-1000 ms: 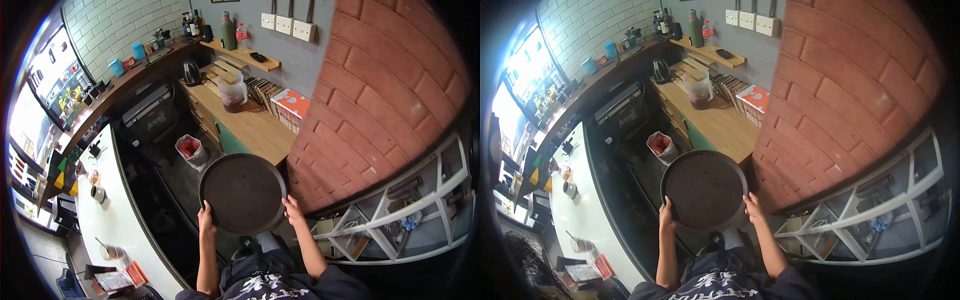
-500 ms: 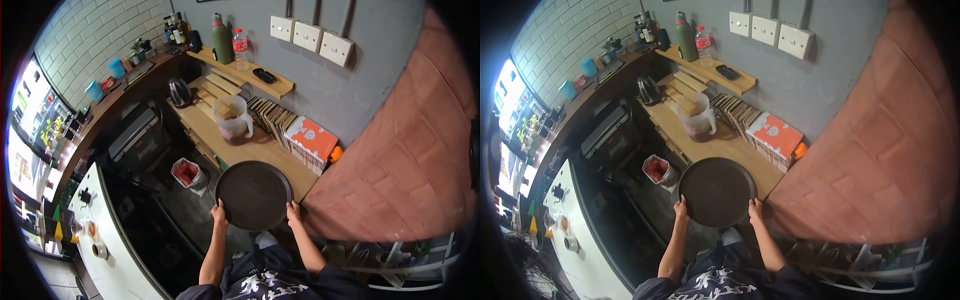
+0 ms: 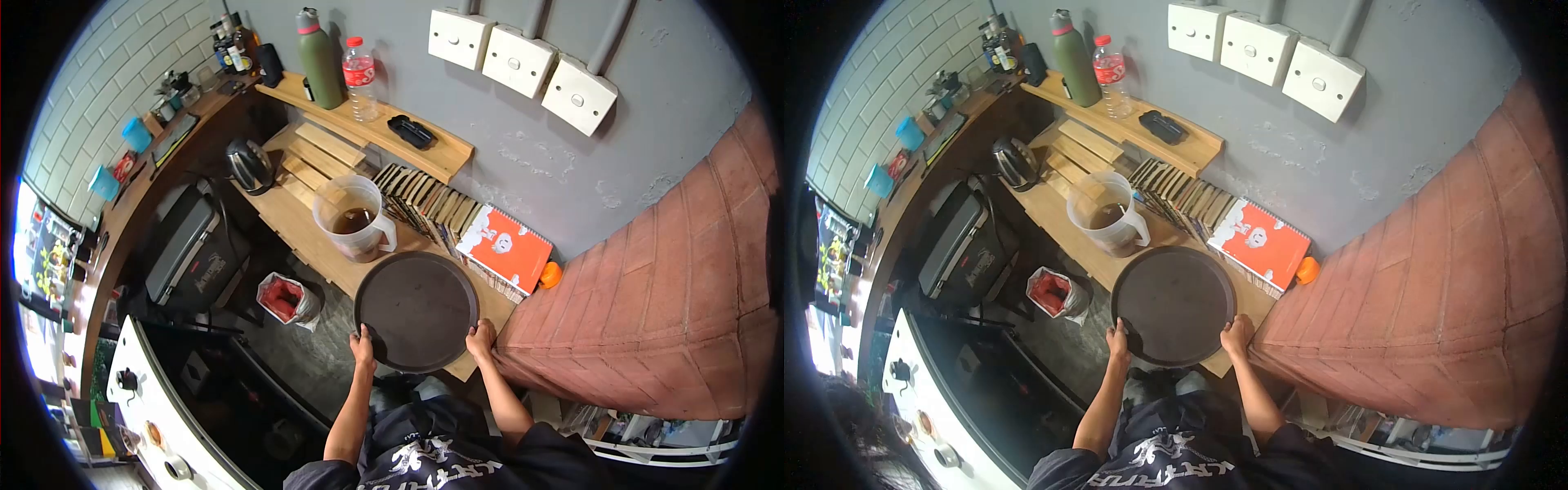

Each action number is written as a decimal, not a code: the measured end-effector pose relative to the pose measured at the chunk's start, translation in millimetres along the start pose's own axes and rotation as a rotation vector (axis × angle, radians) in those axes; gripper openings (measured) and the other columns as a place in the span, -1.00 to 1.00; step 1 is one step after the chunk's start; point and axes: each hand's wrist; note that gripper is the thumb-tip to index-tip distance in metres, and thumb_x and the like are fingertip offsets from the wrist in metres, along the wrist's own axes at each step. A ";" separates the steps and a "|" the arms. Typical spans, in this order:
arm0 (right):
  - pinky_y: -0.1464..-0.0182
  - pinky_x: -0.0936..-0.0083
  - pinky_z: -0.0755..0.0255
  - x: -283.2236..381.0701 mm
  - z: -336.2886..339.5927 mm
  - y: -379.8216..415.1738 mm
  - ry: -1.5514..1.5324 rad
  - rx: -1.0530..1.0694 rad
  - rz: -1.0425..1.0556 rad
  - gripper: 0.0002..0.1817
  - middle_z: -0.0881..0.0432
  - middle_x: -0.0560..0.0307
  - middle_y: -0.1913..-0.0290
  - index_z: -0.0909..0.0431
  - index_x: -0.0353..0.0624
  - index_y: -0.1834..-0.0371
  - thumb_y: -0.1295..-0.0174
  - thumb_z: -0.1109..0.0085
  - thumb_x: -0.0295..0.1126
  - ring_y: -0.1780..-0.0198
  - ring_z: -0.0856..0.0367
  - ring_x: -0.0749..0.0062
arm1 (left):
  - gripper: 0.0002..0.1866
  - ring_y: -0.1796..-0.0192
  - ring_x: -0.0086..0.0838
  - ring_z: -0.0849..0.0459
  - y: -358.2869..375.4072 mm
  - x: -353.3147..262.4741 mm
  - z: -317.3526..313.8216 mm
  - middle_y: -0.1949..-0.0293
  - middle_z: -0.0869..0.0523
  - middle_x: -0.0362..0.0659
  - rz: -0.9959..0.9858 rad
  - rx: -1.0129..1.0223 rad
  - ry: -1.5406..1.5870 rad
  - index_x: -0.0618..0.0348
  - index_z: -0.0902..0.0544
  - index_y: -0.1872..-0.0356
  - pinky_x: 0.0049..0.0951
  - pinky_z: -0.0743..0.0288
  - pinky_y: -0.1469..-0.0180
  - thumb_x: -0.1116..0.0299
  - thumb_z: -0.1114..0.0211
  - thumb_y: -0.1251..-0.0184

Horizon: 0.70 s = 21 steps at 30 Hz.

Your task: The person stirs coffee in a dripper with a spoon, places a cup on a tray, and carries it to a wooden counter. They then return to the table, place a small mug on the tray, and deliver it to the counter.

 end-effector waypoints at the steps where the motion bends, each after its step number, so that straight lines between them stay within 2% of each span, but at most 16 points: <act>1: -0.03 0.06 -0.40 2.5 3.4 -0.1 0.001 -0.002 -0.011 -0.82 -0.60 -0.24 0.22 -0.55 -0.34 0.32 -0.06 -0.29 -0.47 0.03 -0.57 -0.16 | -0.44 -0.16 -0.23 -0.56 10.2 -10.4 -7.0 -0.14 -0.54 0.12 0.022 -0.020 -0.065 0.42 -0.35 -0.21 -0.30 -0.46 -0.17 0.11 -0.21 -0.49; 3: -0.10 0.02 -0.36 10.2 9.6 0.9 0.009 0.069 -0.077 -0.71 -0.52 -0.36 0.05 -0.48 -0.38 0.14 -0.08 -0.24 -0.50 -0.05 -0.52 -0.21 | -0.44 -0.18 -0.20 -0.55 10.9 -12.5 -14.0 -0.16 -0.52 0.14 0.040 -0.034 -0.138 0.41 -0.33 -0.22 -0.29 -0.44 -0.20 0.12 -0.20 -0.50; 4: -0.10 0.02 -0.36 15.9 14.2 2.4 0.009 0.068 -0.084 -0.71 -0.52 -0.36 0.05 -0.48 -0.38 0.14 -0.08 -0.24 -0.50 -0.05 -0.52 -0.21 | -0.42 -0.22 -0.18 -0.51 7.2 -6.2 -14.2 -0.19 -0.49 0.17 -0.005 0.005 -0.182 0.42 -0.29 -0.25 -0.29 -0.39 -0.26 0.11 -0.19 -0.50; 6: -0.21 -0.02 -0.30 24.8 21.1 6.7 0.040 0.021 -0.112 -0.46 -0.35 -0.44 -0.13 -0.30 -0.43 -0.16 -0.10 -0.21 -0.52 -0.17 -0.41 -0.24 | -0.36 -0.31 -0.12 -0.42 5.2 5.3 -16.0 -0.25 -0.40 0.26 -0.068 0.058 -0.287 0.45 -0.21 -0.27 -0.26 -0.26 -0.36 0.08 -0.17 -0.50; 7: -0.21 -0.02 -0.30 27.6 21.0 8.5 0.039 0.026 -0.108 -0.46 -0.35 -0.44 -0.13 -0.30 -0.43 -0.16 -0.10 -0.21 -0.52 -0.17 -0.41 -0.24 | -0.35 -0.33 -0.11 -0.40 3.2 9.3 -16.5 -0.26 -0.39 0.27 -0.073 0.058 -0.327 0.47 -0.20 -0.28 -0.25 -0.23 -0.38 0.08 -0.17 -0.50; 9: -0.23 0.03 -0.30 36.0 20.2 12.5 0.111 -0.120 -0.014 -0.38 -0.28 -0.42 -0.13 -0.19 -0.43 -0.24 -0.11 -0.20 -0.53 -0.17 -0.39 -0.22 | -0.34 -0.27 -0.13 -0.44 5.8 7.4 -10.8 -0.23 -0.40 0.25 -0.086 0.158 -0.300 0.46 -0.20 -0.29 -0.26 -0.26 -0.36 0.06 -0.15 -0.51; 10: -0.23 0.03 -0.30 52.4 32.1 14.9 0.106 -0.116 -0.005 -0.38 -0.28 -0.42 -0.13 -0.19 -0.43 -0.24 -0.11 -0.20 -0.53 -0.17 -0.39 -0.22 | -0.34 -0.27 -0.13 -0.44 5.3 5.3 -8.7 -0.23 -0.40 0.25 -0.089 0.148 -0.296 0.46 -0.20 -0.29 -0.26 -0.26 -0.36 0.06 -0.15 -0.51; 12: -0.20 0.07 -0.33 82.3 52.9 17.9 -0.086 0.048 -0.070 -0.43 -0.32 -0.36 -0.06 -0.23 -0.40 -0.19 -0.11 -0.20 -0.54 -0.13 -0.41 -0.20 | -0.35 -0.17 -0.20 -0.50 5.9 2.1 -2.4 -0.15 -0.45 0.18 -0.097 0.258 -0.362 0.44 -0.21 -0.29 -0.29 -0.34 -0.28 0.04 -0.14 -0.52; 13: -0.20 0.07 -0.33 84.3 45.6 17.1 -0.089 0.057 -0.047 -0.43 -0.32 -0.36 -0.06 -0.23 -0.40 -0.19 -0.11 -0.20 -0.54 -0.13 -0.41 -0.20 | -0.35 -0.17 -0.20 -0.50 -3.5 11.5 2.7 -0.15 -0.45 0.18 -0.104 0.239 -0.347 0.44 -0.21 -0.29 -0.29 -0.34 -0.28 0.04 -0.14 -0.52; 15: -0.15 0.10 -0.36 90.6 27.4 15.7 -0.111 0.002 0.152 -0.49 -0.32 -0.34 -0.02 -0.26 -0.34 -0.14 -0.11 -0.20 -0.55 -0.10 -0.43 -0.20 | -0.41 -0.10 -0.27 -0.51 -28.4 36.2 14.5 -0.07 -0.50 0.09 -0.247 0.180 -0.355 0.39 -0.28 -0.24 -0.32 -0.38 -0.22 0.05 -0.15 -0.52; 16: -0.09 0.10 -0.38 100.4 23.2 15.9 -0.196 -0.003 0.202 -0.56 -0.35 -0.30 0.02 -0.31 -0.28 -0.08 -0.12 -0.18 -0.56 -0.03 -0.46 -0.18 | -0.54 0.03 -0.39 -0.57 -25.0 34.4 18.3 0.09 -0.59 -0.03 -0.376 0.123 -0.315 0.32 -0.42 -0.10 -0.38 -0.48 -0.05 0.08 -0.16 -0.52; 17: -0.09 0.10 -0.38 110.4 19.4 14.7 -0.202 0.015 0.235 -0.56 -0.35 -0.30 0.02 -0.31 -0.28 -0.08 -0.12 -0.18 -0.56 -0.03 -0.46 -0.18 | -0.54 0.03 -0.39 -0.57 -23.7 29.6 27.2 0.09 -0.59 -0.03 -0.382 0.089 -0.296 0.32 -0.42 -0.10 -0.38 -0.48 -0.05 0.08 -0.16 -0.52; 19: -0.04 0.11 -0.39 133.8 15.2 15.0 -0.273 0.168 0.316 -0.61 -0.38 -0.23 0.04 -0.35 -0.25 -0.04 -0.13 -0.17 -0.58 0.01 -0.48 -0.16 | -0.66 0.22 -0.53 -0.58 8.1 -5.5 42.5 0.24 -0.63 -0.15 -0.201 0.194 -0.174 0.26 -0.51 0.06 -0.49 -0.50 0.16 0.12 -0.16 -0.54; 20: 0.06 0.17 -0.43 145.6 10.2 16.9 -0.303 0.102 0.440 -0.70 -0.44 -0.16 0.13 -0.40 -0.25 0.04 -0.15 -0.14 -0.61 0.13 -0.54 -0.04 | -0.70 0.40 -0.66 -0.54 16.3 -12.3 50.7 0.40 -0.62 -0.25 -0.201 0.192 -0.028 0.23 -0.56 0.19 -0.60 -0.42 0.35 0.15 -0.19 -0.53; 21: 0.06 0.17 -0.43 156.3 5.3 17.4 -0.310 0.121 0.473 -0.70 -0.44 -0.16 0.13 -0.40 -0.25 0.04 -0.15 -0.14 -0.61 0.13 -0.54 -0.04 | -0.70 0.40 -0.66 -0.54 18.4 -13.7 64.7 0.40 -0.62 -0.25 -0.212 0.160 -0.008 0.23 -0.56 0.19 -0.60 -0.42 0.35 0.15 -0.19 -0.53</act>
Point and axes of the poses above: each hand's wrist, its own y-axis away from the middle knuckle, its own z-axis out of the back of the hand, x = y × z
